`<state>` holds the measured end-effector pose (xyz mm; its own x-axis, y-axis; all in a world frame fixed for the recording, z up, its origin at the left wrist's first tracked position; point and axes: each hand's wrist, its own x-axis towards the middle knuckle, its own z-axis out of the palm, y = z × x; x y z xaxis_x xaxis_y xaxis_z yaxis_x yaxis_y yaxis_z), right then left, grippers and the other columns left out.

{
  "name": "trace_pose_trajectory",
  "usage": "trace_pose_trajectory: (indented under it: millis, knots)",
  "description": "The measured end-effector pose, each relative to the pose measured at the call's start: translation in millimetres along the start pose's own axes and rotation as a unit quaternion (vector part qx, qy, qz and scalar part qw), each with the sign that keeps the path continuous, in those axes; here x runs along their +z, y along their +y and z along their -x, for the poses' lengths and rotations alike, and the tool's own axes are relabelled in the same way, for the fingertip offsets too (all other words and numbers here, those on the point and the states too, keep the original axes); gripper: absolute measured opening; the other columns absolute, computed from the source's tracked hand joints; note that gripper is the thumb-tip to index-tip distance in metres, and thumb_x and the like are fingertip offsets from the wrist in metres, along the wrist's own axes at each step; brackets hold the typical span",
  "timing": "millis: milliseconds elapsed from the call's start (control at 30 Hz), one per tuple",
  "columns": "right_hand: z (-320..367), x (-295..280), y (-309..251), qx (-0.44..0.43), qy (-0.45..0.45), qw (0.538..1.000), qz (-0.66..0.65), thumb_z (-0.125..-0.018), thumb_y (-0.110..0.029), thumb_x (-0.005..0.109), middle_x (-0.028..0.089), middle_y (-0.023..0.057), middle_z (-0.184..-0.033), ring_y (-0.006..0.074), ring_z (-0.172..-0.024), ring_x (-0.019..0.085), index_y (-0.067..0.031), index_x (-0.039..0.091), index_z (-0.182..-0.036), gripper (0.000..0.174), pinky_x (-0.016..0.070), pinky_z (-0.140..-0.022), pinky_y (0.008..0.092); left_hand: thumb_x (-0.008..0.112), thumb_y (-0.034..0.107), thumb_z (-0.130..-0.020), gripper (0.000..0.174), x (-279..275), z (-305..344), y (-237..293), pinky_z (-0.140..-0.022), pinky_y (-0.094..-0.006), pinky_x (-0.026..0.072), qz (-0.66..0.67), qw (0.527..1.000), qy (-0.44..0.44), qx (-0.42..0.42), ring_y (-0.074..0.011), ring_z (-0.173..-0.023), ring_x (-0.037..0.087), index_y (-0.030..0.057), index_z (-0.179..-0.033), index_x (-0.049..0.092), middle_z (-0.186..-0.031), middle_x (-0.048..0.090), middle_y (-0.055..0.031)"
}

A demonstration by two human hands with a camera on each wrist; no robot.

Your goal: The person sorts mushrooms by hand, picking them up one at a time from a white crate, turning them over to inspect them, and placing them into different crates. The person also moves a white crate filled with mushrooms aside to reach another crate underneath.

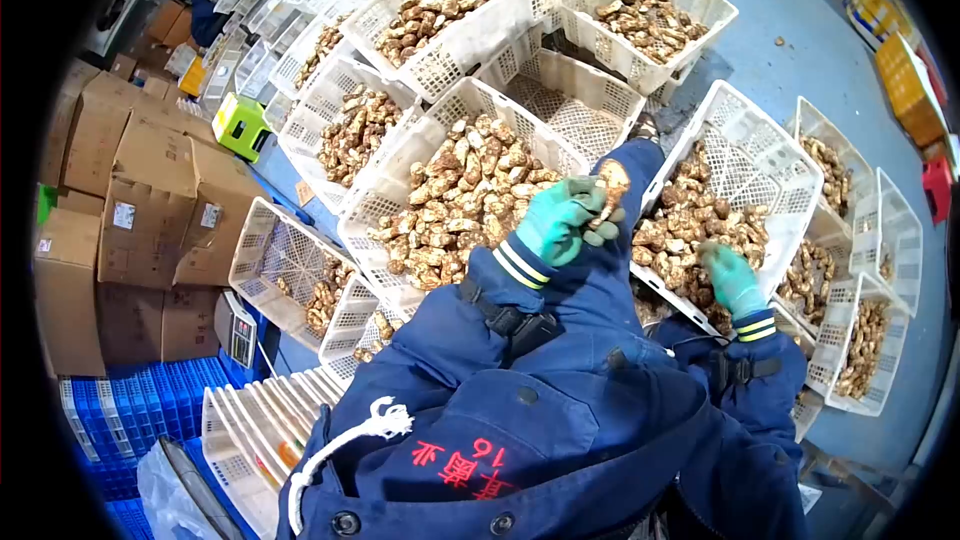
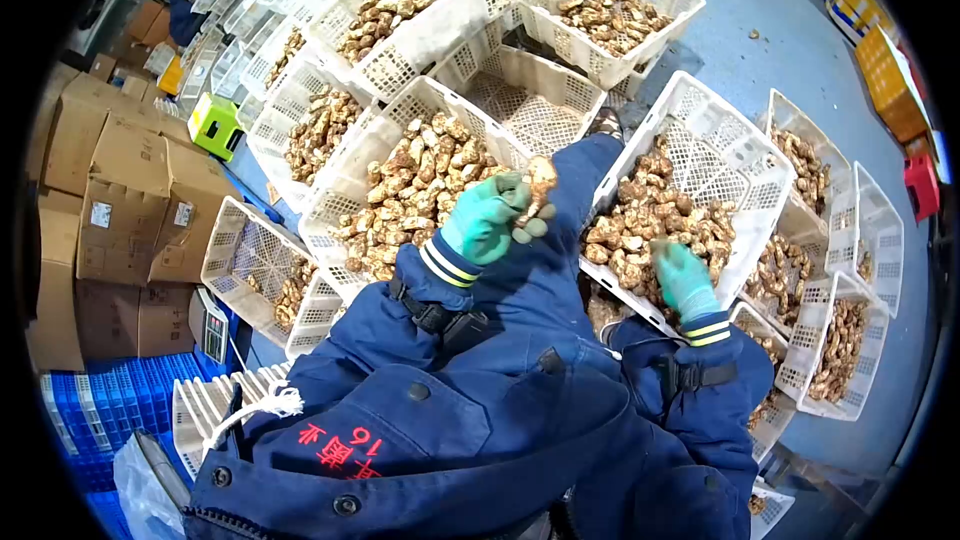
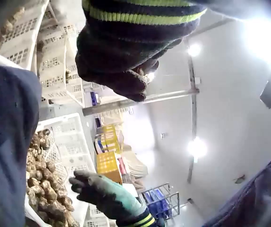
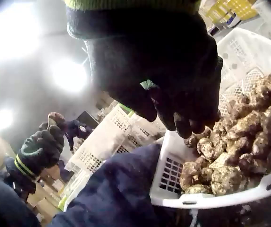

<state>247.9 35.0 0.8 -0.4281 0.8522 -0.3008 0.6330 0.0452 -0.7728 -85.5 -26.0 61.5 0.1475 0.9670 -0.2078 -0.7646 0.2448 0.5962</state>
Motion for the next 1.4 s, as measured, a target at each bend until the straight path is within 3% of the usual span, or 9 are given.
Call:
trace_pose_trajectory:
  millis: [100, 200, 233, 700, 800, 900, 1000, 1200, 1400]
  knots:
    - [7, 30, 28, -0.206, -0.132, 0.893, 0.377, -0.091, -0.022, 0.051, 0.064, 0.0161, -0.100, 0.0360, -0.087, 0.063, -0.0121, 0.061, -0.111, 0.025, 0.0500, -0.078, 0.0455, 0.062, 0.005, -0.087, 0.017, -27, 3, 18, -0.053, -0.0254, 0.0501, 0.056, 0.998, 0.001, -0.035, -0.0270, -0.072, 0.065, 0.0046, -0.103, 0.056, -0.093, 0.063, -0.0179]
    - [1, 58, 45, -0.175, -0.139, 0.897, 0.380, -0.090, -0.027, 0.055, 0.063, 0.0146, -0.099, 0.0380, -0.083, 0.062, -0.0118, 0.060, -0.100, 0.019, 0.0494, -0.070, 0.0462, 0.059, 0.000, -0.084, 0.010, -34, 13, 21, -0.049, -0.0270, 0.0480, 0.071, 0.989, 0.119, 0.047, -0.0267, -0.067, 0.063, 0.0026, -0.092, 0.054, -0.086, 0.060, -0.0186]
    - [-4, 62, 41, 0.036, -0.136, 0.956, 0.257, -0.089, -0.027, 0.056, 0.062, 0.0142, -0.097, 0.0386, -0.084, 0.061, -0.0116, 0.059, -0.096, 0.018, 0.0494, -0.071, 0.0463, 0.060, 0.007, -0.089, 0.007, -42, 14, 29, -0.047, -0.0264, 0.0447, 0.004, 0.996, 0.089, -0.002, -0.0224, -0.060, 0.059, 0.0051, -0.088, 0.053, -0.080, 0.059, -0.0166]
    - [-2, 57, 57, -0.168, -0.091, 0.929, 0.316, -0.091, -0.025, 0.054, 0.062, 0.0143, -0.090, 0.0376, -0.083, 0.061, -0.0097, 0.058, -0.095, 0.016, 0.0493, -0.071, 0.0460, 0.054, 0.005, -0.088, 0.022, -93, 15, 34, -0.073, -0.0347, 0.0585, -0.049, 0.973, 0.221, 0.037, -0.0270, -0.098, 0.064, 0.0076, -0.109, 0.058, -0.109, 0.061, -0.0121]
    - [-6, 70, 84, -0.129, -0.046, 0.968, 0.210, -0.090, -0.024, 0.056, 0.060, 0.0142, -0.086, 0.0363, -0.081, 0.060, -0.0102, 0.059, -0.096, 0.015, 0.0489, -0.070, 0.0462, 0.055, 0.014, -0.092, 0.029, -113, -12, 110, -0.082, -0.0367, 0.0578, -0.307, 0.929, 0.118, 0.167, -0.0309, -0.099, 0.064, -0.0004, -0.118, 0.054, -0.111, 0.060, -0.0164]
    - [-3, 62, 67, -0.161, -0.096, 0.931, 0.312, -0.088, -0.023, 0.057, 0.062, 0.0140, -0.098, 0.0370, -0.085, 0.062, -0.0091, 0.060, -0.098, 0.017, 0.0506, -0.073, 0.0447, 0.057, 0.040, -0.094, 0.049, -49, -32, 200, -0.083, -0.0355, 0.0563, -0.064, 0.950, 0.146, 0.269, -0.0287, -0.096, 0.064, -0.0013, -0.121, 0.050, -0.105, 0.061, -0.0166]
    - [-2, 55, 56, -0.146, -0.097, 0.938, 0.299, -0.087, -0.023, 0.057, 0.061, 0.0147, -0.098, 0.0375, -0.086, 0.062, -0.0098, 0.058, -0.097, 0.016, 0.0506, -0.073, 0.0447, 0.056, 0.061, -0.087, 0.073, -38, -44, 199, -0.079, -0.0348, 0.0560, -0.166, 0.952, 0.106, 0.233, -0.0274, -0.096, 0.064, -0.0016, -0.124, 0.049, -0.114, 0.061, -0.0186]
    - [-2, 66, 80, -0.163, -0.064, 0.953, 0.249, -0.086, -0.019, 0.058, 0.057, 0.0156, -0.090, 0.0374, -0.080, 0.059, -0.0081, 0.059, -0.098, 0.017, 0.0491, -0.070, 0.0453, 0.051, 0.035, -0.098, 0.047, 9, -30, 32, -0.083, -0.0350, 0.0536, -0.143, 0.983, 0.066, -0.093, -0.0264, -0.099, 0.063, 0.0001, -0.130, 0.049, -0.116, 0.061, -0.0167]
    - [1, 58, 68, -0.215, -0.064, 0.942, 0.248, -0.088, -0.021, 0.057, 0.060, 0.0165, -0.094, 0.0380, -0.086, 0.061, -0.0082, 0.059, -0.099, 0.017, 0.0499, -0.074, 0.0448, 0.050, 0.033, -0.098, 0.047, -6, -40, 32, -0.082, -0.0336, 0.0541, -0.149, 0.987, 0.038, -0.057, -0.0246, -0.097, 0.064, 0.0000, -0.131, 0.048, -0.114, 0.062, -0.0158]
